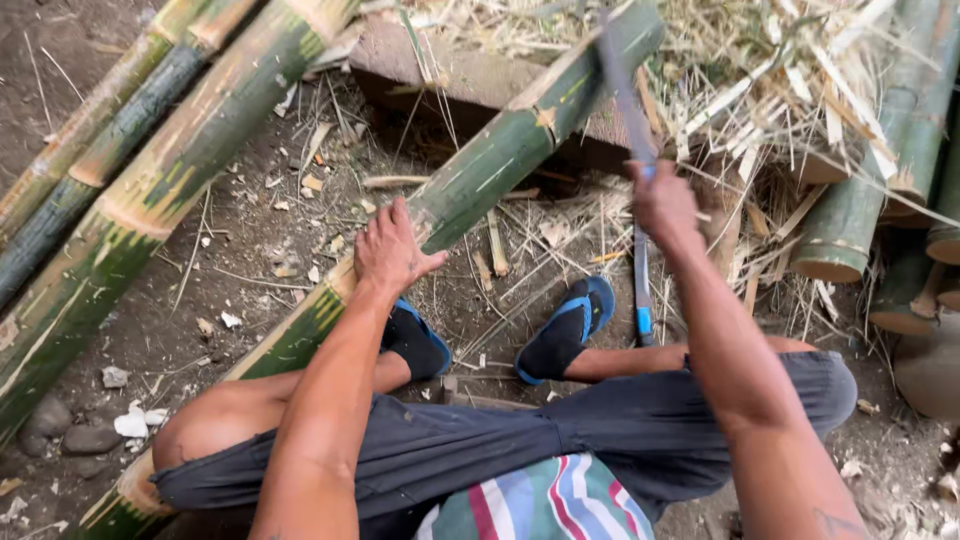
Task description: The person sits on the ground and uses a machete to shave the outer layer of a bamboo pole resting on a wooden block. They repeatedly strike and scrape the bamboo surface, rotating the pole to work on different sides.
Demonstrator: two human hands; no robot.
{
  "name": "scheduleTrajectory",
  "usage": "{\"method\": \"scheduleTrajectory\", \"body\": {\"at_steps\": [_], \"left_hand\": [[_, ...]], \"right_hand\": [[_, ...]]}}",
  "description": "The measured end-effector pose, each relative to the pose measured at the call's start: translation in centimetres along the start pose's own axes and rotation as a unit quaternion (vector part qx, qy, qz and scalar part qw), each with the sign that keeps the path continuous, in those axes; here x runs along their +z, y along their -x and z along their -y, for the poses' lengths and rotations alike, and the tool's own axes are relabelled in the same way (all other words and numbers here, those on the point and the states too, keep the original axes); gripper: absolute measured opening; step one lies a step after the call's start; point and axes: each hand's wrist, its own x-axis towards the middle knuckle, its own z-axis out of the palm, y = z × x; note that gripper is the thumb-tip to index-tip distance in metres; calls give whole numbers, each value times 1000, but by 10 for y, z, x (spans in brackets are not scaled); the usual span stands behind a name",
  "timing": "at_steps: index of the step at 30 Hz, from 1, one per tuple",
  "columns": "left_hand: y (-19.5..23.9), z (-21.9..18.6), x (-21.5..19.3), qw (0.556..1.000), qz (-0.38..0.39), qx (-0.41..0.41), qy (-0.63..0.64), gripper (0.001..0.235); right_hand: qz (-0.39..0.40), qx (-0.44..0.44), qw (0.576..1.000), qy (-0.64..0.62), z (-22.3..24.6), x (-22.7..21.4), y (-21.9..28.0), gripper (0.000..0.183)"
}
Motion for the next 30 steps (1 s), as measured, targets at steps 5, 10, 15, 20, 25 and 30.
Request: {"method": "scheduleTrajectory", "body": {"at_steps": [5,10,15,20,25,30], "left_hand": [[1,-1,22,999,-32,20,-34,130],[-1,5,26,999,-29,18,-29,133],[-1,-3,14,1000,-17,9,-18,131],[8,-6,15,1000,-13,-3,-12,127],[3,-12,16,998,0,-9,-59,138],[9,-8,40,996,-42,4,-82,135]], "right_hand": [[117,-200,969,84,48,37,72,53],[8,-162,983,87,44,11,65,58],[139,-208,960,126,35,19,66,58],[-13,-52,998,32,-8,4,14,66],[40,118,987,-105,-6,-26,-22,63],[126,-122,983,62,51,18,65,50]]}}
